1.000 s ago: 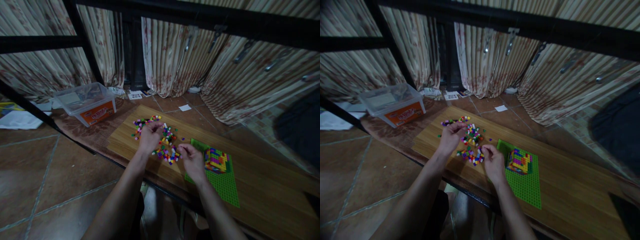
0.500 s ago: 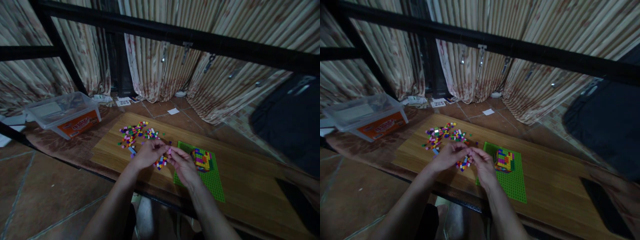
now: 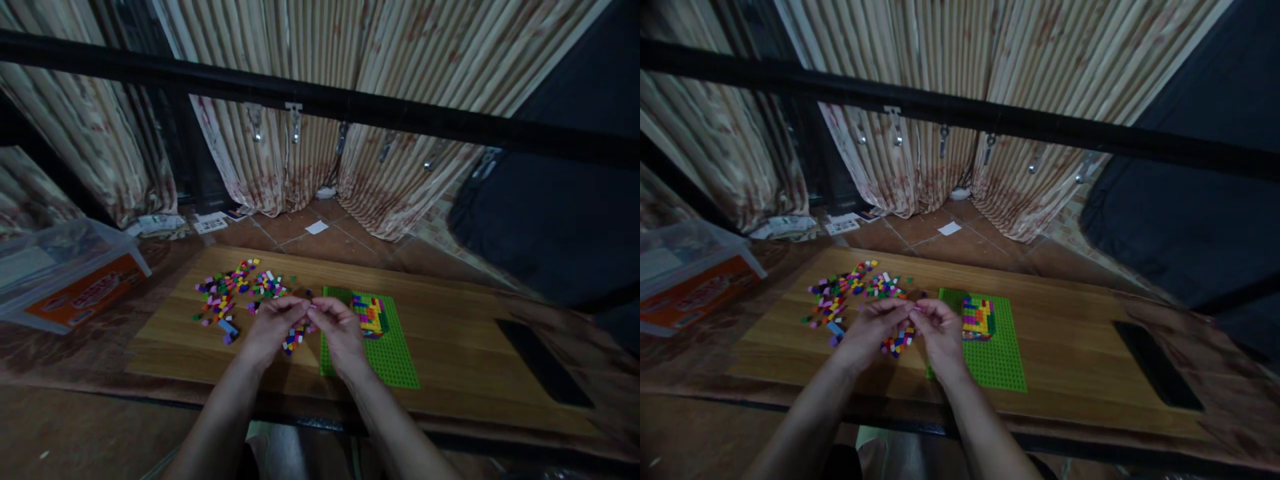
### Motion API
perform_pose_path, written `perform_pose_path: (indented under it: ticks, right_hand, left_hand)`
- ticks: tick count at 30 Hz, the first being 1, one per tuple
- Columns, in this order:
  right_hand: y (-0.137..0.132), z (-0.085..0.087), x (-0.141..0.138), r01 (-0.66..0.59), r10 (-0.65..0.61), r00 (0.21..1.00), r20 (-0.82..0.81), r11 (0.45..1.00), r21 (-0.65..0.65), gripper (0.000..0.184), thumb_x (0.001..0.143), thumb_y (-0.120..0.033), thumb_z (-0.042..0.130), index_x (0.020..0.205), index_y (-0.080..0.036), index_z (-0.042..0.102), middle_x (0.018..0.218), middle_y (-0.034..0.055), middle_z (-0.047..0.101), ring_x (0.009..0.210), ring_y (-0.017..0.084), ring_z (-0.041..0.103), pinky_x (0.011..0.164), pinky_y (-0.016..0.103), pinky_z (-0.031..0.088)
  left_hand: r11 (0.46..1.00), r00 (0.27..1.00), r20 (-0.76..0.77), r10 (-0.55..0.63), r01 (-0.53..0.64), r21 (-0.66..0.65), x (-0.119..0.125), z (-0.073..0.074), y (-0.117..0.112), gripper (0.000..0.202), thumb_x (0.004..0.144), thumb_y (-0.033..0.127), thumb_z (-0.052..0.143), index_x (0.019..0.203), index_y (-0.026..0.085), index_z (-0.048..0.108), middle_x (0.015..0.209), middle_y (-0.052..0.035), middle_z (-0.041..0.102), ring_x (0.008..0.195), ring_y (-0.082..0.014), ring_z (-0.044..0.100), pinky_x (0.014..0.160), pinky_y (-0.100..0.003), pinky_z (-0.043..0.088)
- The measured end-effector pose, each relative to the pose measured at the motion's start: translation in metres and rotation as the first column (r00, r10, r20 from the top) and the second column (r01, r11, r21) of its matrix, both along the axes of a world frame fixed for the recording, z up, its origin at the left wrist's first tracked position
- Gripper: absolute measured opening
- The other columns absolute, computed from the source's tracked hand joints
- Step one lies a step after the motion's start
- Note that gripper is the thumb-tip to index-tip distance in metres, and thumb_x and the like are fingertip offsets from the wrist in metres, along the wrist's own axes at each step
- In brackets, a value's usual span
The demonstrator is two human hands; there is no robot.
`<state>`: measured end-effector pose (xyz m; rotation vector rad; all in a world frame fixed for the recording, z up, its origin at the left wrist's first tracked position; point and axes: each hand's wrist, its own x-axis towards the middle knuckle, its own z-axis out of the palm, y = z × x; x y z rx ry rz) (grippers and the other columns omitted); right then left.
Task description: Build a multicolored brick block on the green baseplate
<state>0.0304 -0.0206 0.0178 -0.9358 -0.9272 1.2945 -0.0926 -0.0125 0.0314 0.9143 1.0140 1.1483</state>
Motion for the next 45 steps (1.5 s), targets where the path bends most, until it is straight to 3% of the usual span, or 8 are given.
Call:
perform_pose_path:
  ticks: [10, 22, 25, 29, 31, 34, 41, 45]
  right_hand:
    - [0.004, -0.006, 0.029, 0.098, -0.101, 0.991, 0.09, 0.995, 0.034, 0.02, 0.067, -0.03, 0.078, 0.085, -0.022, 0.074, 0.085, 0.0016, 0.072, 0.077, 0.015, 0.063, 0.076, 0.032, 0.048]
    - [0.002, -0.002, 0.025, 0.095, -0.1, 0.992, 0.077, 0.993, 0.067, 0.019, 0.066, -0.028, 0.077, 0.083, -0.02, 0.072, 0.081, 0.0028, 0.073, 0.073, 0.017, 0.067, 0.072, 0.035, 0.053]
    - [0.001, -0.007, 0.023, 0.09, -0.113, 0.955, 0.274, 0.991, 0.096, 0.021, 0.07, -0.033, 0.073, 0.087, -0.02, 0.072, 0.085, 0.004, 0.073, 0.076, 0.019, 0.067, 0.074, 0.036, 0.053]
    - [-0.001, -0.019, 0.013, -0.046, -0.072, 0.708, 0.703, 0.988, 0.147, 0.022, 0.078, -0.036, 0.061, 0.089, -0.02, 0.071, 0.089, 0.0068, 0.072, 0.079, 0.021, 0.066, 0.073, 0.036, 0.051]
    - [0.0, -0.024, 0.006, -0.151, -0.057, 0.532, 0.845, 0.975, 0.161, 0.022, 0.082, -0.033, 0.054, 0.09, -0.021, 0.071, 0.09, 0.0067, 0.071, 0.078, 0.021, 0.065, 0.073, 0.035, 0.05]
    - [0.001, -0.027, -0.003, -0.254, -0.057, 0.359, 0.932, 0.954, 0.157, 0.025, 0.083, -0.027, 0.048, 0.094, -0.021, 0.07, 0.089, 0.0058, 0.069, 0.077, 0.02, 0.065, 0.072, 0.033, 0.048]
    - [-0.001, -0.022, -0.023, -0.287, -0.101, 0.423, 0.9, 0.927, 0.239, 0.024, 0.086, -0.029, 0.047, 0.094, -0.022, 0.069, 0.09, 0.0055, 0.067, 0.078, 0.02, 0.064, 0.071, 0.032, 0.048]
    - [-0.001, -0.022, -0.055, -0.386, -0.004, 0.439, 0.898, 0.902, 0.193, 0.023, 0.085, -0.022, 0.048, 0.096, -0.023, 0.069, 0.092, 0.0054, 0.068, 0.079, 0.02, 0.064, 0.072, 0.031, 0.049]
  left_hand:
    - [0.991, 0.959, 0.249, 0.133, -0.135, -0.01, 0.043, -0.005, -0.005, 0.024, 0.067, 0.033, 0.074, 0.076, 0.012, 0.067, 0.062, 0.0006, 0.06, 0.053, -0.0063, 0.051, 0.055, -0.02, 0.041]
    - [0.982, 0.978, 0.189, 0.092, -0.121, 0.148, 0.041, -0.008, -0.009, 0.02, 0.077, 0.033, 0.062, 0.076, 0.013, 0.061, 0.063, 0.0011, 0.055, 0.055, -0.0068, 0.049, 0.057, -0.02, 0.041]
    - [0.982, 0.991, -0.061, 0.116, -0.105, 0.158, 0.028, -0.009, -0.006, 0.015, 0.079, 0.028, 0.056, 0.077, 0.014, 0.061, 0.065, 0.0001, 0.058, 0.057, -0.0089, 0.051, 0.058, -0.021, 0.043]
    - [0.972, 0.666, -0.722, 0.189, -0.025, 0.232, -0.003, -0.01, -0.006, 0.017, 0.077, 0.018, 0.05, 0.076, 0.018, 0.067, 0.071, -0.003, 0.066, 0.07, -0.0159, 0.061, 0.071, -0.028, 0.048]
    - [0.974, 0.465, -0.864, 0.191, 0.018, 0.225, -0.015, -0.011, -0.008, 0.021, 0.075, 0.016, 0.049, 0.08, 0.019, 0.069, 0.081, -0.006, 0.07, 0.082, -0.0202, 0.064, 0.079, -0.032, 0.049]
    - [0.982, 0.356, -0.923, 0.146, 0.059, 0.178, -0.025, -0.013, -0.013, 0.025, 0.073, 0.014, 0.051, 0.086, 0.021, 0.071, 0.09, -0.0071, 0.072, 0.09, -0.0227, 0.065, 0.083, -0.034, 0.049]
    - [0.937, 0.564, -0.749, 0.347, -0.174, 0.303, -0.061, -0.01, -0.009, 0.022, 0.071, 0.012, 0.055, 0.073, 0.024, 0.073, 0.073, -0.0036, 0.071, 0.072, -0.0191, 0.063, 0.069, -0.029, 0.047]
    - [0.749, 0.591, -0.471, 0.655, -0.589, 0.304, -0.104, -0.002, 0.0, 0.015, 0.071, 0.016, 0.057, 0.075, 0.017, 0.072, 0.071, -0.0029, 0.068, 0.067, -0.0148, 0.059, 0.061, -0.023, 0.042]
